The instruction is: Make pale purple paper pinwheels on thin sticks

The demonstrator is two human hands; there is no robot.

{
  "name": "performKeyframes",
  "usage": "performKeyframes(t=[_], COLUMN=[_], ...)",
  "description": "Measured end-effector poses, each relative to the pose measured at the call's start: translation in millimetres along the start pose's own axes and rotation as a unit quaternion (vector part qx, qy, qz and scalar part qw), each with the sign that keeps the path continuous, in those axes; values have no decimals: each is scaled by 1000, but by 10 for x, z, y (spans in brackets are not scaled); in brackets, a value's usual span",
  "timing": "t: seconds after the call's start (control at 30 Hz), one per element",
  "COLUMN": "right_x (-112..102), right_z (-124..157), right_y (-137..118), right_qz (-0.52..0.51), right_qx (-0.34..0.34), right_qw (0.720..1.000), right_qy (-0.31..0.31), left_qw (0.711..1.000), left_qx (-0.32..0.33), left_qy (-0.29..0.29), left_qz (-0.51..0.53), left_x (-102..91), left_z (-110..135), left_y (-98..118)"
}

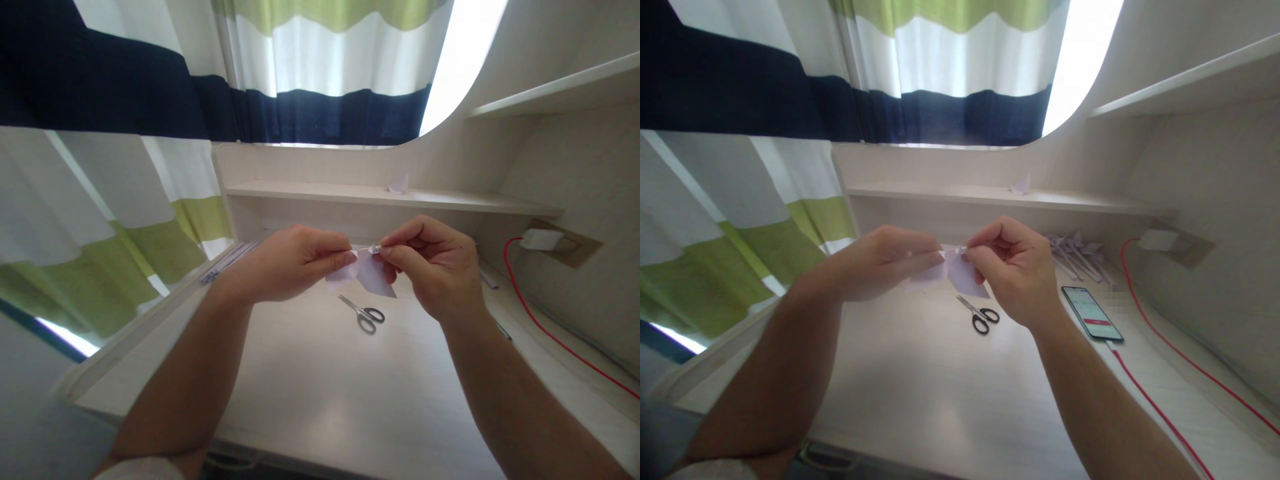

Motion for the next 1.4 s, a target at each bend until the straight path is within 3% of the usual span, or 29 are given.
performKeyframes(t=[0.47,0.87,1.0,1.2,1.4], right_x=[-5,-29,-80,-90,-58], right_z=[-9,12,-14,-33,-48], right_y=[-32,-33,-19,123,309], right_qz=[22,105,133,122,124], right_qx=[13,-1,19,112,144], right_qw=[999,990,979,940,927], right_qy=[-37,-89,-152,-298,-324], left_qw=[999,997,993,977,966], left_qx=[-8,1,1,4,-21], left_qy=[-19,-42,-84,-198,-248], left_qz=[-26,-70,-79,-82,-66], left_x=[-7,36,68,196,307], left_z=[6,-10,-16,-53,-126], left_y=[19,13,29,-60,-180])
Point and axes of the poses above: each hand's wrist, its own z-axis away from the middle knuckle, its own x-axis out of the palm, y = z × x, the point moved 1 cm from there along -z, towards the middle knuckle, and after that the axes turned 1 degree about -x, right-handed, at the moved point
